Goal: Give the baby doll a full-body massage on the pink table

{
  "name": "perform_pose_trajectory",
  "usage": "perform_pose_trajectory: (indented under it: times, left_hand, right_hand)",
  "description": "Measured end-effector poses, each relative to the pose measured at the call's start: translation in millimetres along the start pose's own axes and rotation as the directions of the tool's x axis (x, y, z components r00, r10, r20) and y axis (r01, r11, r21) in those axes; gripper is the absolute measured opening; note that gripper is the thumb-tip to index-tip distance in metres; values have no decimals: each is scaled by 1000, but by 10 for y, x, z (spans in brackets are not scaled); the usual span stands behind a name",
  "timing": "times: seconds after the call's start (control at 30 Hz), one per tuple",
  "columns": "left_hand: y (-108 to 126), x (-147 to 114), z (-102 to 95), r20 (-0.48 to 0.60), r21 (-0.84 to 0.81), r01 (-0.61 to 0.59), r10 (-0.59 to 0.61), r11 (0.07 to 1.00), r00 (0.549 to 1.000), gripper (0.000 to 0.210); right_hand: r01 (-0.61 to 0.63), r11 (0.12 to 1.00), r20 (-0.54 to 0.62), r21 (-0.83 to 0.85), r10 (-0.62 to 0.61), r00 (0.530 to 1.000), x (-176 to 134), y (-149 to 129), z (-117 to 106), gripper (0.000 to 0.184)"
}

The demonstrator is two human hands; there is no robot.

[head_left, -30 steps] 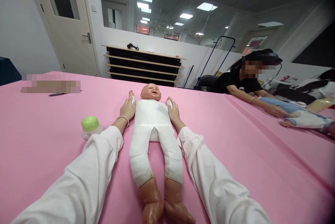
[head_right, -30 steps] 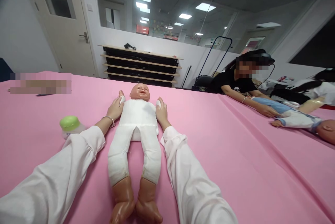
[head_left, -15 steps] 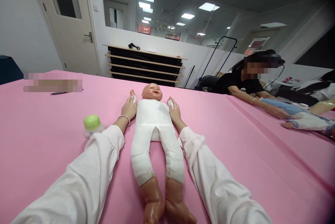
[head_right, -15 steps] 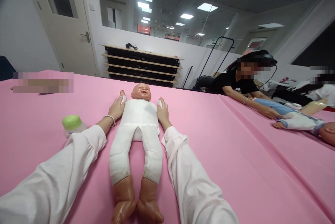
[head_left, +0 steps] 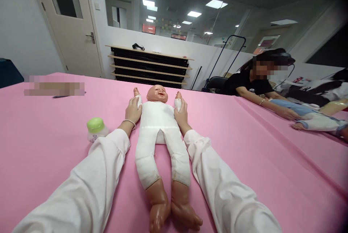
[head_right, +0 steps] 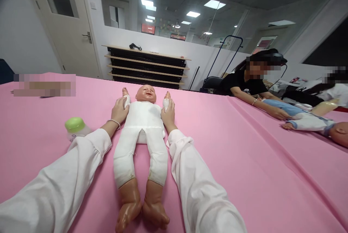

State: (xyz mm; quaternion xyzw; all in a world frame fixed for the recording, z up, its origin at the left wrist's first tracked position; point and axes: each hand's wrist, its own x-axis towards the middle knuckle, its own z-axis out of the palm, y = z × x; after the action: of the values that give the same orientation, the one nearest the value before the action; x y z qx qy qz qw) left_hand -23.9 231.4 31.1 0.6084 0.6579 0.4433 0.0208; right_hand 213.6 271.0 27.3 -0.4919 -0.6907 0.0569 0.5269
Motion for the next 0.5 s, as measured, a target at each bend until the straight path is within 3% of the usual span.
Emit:
perform_pose_trajectory:
  times: [0.1, 0.27, 0.4, 0.5]
  left_hand:
    - [56, -70, -57, -61, -18, -18, 17, 1000, 998, 51]
    - [117, -213, -144, -171, -97, -40, 23, 994, 985, 72]
    - [147, -338, -208, -163, -141, -105, 81, 984, 983, 80]
    - [158, -418, -251, -148, -144, -134, 113, 980, 983, 72]
  right_hand:
    - [28, 1000, -32, 6, -28, 999, -46, -49, -33, 71]
    - [-29, 999, 8, 32, 29, 1000, -151, -121, -114, 83]
    - [-37, 997, 19, 67, 36, 999, -243, -171, -188, 82]
    - [-74, 992, 43, 107, 70, 997, -316, -216, -247, 81]
